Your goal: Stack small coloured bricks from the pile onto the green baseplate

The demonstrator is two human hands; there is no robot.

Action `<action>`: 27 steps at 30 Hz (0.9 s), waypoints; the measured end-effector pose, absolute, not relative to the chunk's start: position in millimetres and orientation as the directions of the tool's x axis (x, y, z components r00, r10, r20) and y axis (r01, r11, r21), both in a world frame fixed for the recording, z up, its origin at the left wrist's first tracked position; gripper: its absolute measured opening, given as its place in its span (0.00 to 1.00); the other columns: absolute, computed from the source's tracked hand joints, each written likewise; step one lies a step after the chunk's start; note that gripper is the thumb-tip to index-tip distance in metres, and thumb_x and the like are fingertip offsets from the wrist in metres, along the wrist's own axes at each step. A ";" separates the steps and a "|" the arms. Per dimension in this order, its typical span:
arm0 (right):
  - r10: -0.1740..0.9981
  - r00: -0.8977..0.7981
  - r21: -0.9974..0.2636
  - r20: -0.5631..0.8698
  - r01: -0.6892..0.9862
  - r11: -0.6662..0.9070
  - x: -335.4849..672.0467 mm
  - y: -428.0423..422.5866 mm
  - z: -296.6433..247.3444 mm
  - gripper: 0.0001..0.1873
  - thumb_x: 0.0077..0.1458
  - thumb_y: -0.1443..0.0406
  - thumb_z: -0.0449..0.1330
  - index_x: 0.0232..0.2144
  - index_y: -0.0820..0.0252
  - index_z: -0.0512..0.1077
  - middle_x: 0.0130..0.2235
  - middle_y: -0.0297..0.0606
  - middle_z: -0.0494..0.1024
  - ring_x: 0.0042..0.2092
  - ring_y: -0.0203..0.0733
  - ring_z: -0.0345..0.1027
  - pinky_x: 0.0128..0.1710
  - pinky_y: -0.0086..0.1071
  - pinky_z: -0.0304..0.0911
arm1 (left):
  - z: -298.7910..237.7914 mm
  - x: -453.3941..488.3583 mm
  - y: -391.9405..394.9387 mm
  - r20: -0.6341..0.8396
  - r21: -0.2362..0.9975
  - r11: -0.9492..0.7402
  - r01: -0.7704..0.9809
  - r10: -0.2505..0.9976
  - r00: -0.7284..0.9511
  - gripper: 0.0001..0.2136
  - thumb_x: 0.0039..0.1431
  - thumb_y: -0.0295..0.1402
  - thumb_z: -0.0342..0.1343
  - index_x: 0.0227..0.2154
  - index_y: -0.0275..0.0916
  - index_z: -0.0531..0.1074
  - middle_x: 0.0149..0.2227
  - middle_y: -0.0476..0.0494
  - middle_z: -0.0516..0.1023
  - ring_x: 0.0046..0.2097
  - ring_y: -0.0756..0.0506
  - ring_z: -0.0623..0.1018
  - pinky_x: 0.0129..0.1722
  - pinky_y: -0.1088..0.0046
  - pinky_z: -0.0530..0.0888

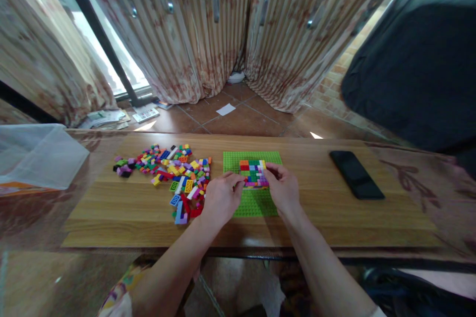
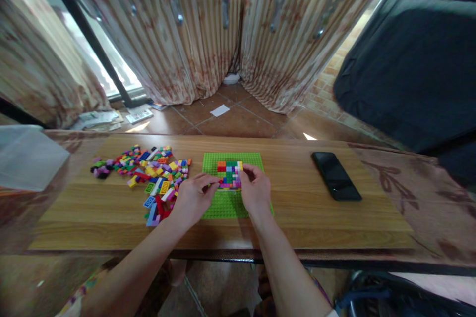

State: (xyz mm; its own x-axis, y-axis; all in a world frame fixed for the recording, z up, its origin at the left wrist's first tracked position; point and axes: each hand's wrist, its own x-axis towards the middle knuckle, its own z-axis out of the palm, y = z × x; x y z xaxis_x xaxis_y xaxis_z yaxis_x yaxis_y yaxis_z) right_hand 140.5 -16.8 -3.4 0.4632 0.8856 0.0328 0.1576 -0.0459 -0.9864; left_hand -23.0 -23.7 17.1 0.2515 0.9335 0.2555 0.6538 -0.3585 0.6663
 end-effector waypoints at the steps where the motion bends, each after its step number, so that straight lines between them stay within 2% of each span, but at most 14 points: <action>1: 0.887 0.461 -0.987 0.033 0.156 -0.045 140.3 -16.9 -3.1 0.16 0.46 0.59 0.62 0.36 0.62 0.77 0.35 0.42 0.83 0.36 0.44 0.76 0.40 0.39 0.70 | 16.6 -23.0 -24.4 0.255 0.665 -0.355 0.657 0.935 0.247 0.09 0.61 0.28 0.53 0.35 0.40 0.80 0.36 0.45 0.82 0.37 0.46 0.80 0.37 0.71 0.72; 5: 0.891 0.452 -0.984 0.039 0.175 -0.046 140.6 -17.0 -2.8 0.17 0.46 0.59 0.62 0.37 0.63 0.77 0.35 0.43 0.82 0.37 0.45 0.76 0.41 0.39 0.70 | 16.7 -22.7 -25.5 0.246 0.671 -0.337 0.660 0.941 0.231 0.09 0.61 0.27 0.53 0.36 0.39 0.79 0.37 0.44 0.82 0.37 0.46 0.80 0.37 0.70 0.72; 11: 0.891 0.451 -0.980 0.046 0.192 -0.047 142.1 -17.2 -3.8 0.15 0.47 0.59 0.62 0.36 0.63 0.77 0.35 0.42 0.83 0.37 0.45 0.77 0.40 0.40 0.71 | 18.1 -19.8 -23.5 0.228 0.735 -0.295 0.610 0.955 0.188 0.07 0.59 0.26 0.54 0.31 0.38 0.78 0.34 0.44 0.81 0.36 0.47 0.79 0.38 0.72 0.71; 21: 0.901 0.432 -0.986 0.042 0.162 -0.031 142.6 -17.3 -6.9 0.16 0.47 0.59 0.62 0.37 0.63 0.77 0.36 0.43 0.82 0.38 0.45 0.76 0.41 0.40 0.70 | 19.1 -16.3 -24.1 0.228 0.740 -0.265 0.618 0.964 0.140 0.08 0.57 0.25 0.54 0.27 0.38 0.76 0.31 0.46 0.80 0.34 0.47 0.78 0.36 0.72 0.69; 27: 0.896 0.441 -0.985 0.048 0.171 -0.032 142.6 -17.0 -7.1 0.15 0.48 0.60 0.62 0.37 0.63 0.77 0.36 0.42 0.83 0.38 0.45 0.76 0.41 0.39 0.71 | 16.4 -13.5 -22.7 0.147 0.865 -0.149 0.479 0.988 0.043 0.06 0.57 0.27 0.53 0.29 0.38 0.75 0.30 0.48 0.79 0.29 0.50 0.75 0.33 0.74 0.68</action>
State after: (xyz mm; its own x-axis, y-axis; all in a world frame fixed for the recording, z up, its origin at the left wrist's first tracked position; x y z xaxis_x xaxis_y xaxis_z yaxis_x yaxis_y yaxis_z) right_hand 142.6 -17.0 -7.1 0.4410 0.8962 0.0477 0.1711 -0.0318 -0.9847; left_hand -13.5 -22.7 16.4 0.0426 0.9882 0.1472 0.4794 -0.1495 0.8648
